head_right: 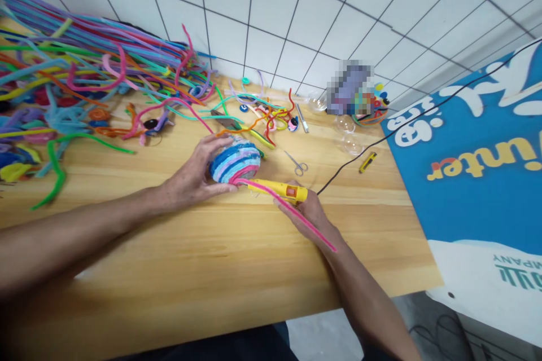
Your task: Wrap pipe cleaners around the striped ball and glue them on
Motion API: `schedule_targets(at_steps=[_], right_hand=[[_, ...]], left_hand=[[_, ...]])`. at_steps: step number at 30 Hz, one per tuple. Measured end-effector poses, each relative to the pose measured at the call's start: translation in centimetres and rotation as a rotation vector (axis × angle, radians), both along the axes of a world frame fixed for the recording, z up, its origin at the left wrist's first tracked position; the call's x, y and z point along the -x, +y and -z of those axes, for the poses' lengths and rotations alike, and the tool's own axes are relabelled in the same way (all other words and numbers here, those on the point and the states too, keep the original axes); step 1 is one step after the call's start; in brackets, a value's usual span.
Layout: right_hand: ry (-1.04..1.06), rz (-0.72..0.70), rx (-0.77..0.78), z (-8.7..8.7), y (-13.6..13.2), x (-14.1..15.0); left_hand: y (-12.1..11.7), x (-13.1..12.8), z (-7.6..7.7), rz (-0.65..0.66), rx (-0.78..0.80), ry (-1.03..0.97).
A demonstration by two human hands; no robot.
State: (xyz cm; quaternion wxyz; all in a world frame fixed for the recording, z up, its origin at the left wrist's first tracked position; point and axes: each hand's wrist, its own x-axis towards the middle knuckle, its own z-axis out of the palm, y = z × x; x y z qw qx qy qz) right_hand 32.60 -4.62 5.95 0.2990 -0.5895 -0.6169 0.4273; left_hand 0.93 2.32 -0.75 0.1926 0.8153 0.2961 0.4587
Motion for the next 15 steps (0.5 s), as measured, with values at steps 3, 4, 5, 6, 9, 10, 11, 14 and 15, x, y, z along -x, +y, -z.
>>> schedule_targets(at_steps=[3,4,5,6,9,10,11,14,15], right_hand=[[-0.012,-0.026,-0.014,0.05,0.06,0.25],[-0.026,-0.038,-0.024,0.09,0.01,0.32],[-0.038,-0.040,-0.036,0.14,-0.09,0.36],[-0.050,-0.031,-0.046,0.21,-0.22,0.39],[-0.061,0.029,-0.064,0.39,-0.66,0.39],[-0.056,0.049,-0.065,0.43,-0.74,0.37],[-0.047,0.061,-0.067,0.45,-0.74,0.34],[0.009,0.064,-0.089,0.45,-0.34,0.18],[0.033,0.062,-0.103,0.48,-0.12,0.09]], left_hand=[[-0.04,-0.05,0.03,0.000,0.013,0.001],[-0.05,-0.05,0.03,-0.003,0.016,0.006],[-0.05,-0.03,0.03,-0.006,0.017,0.013],[-0.04,0.00,0.04,-0.009,0.017,0.020],[0.02,0.14,0.06,-0.013,0.004,0.028],[0.04,0.18,0.07,-0.011,-0.002,0.027],[0.05,0.20,0.07,-0.008,-0.007,0.026],[0.07,0.19,0.07,0.001,-0.015,0.015],[0.06,0.16,0.07,0.002,-0.013,0.009]])
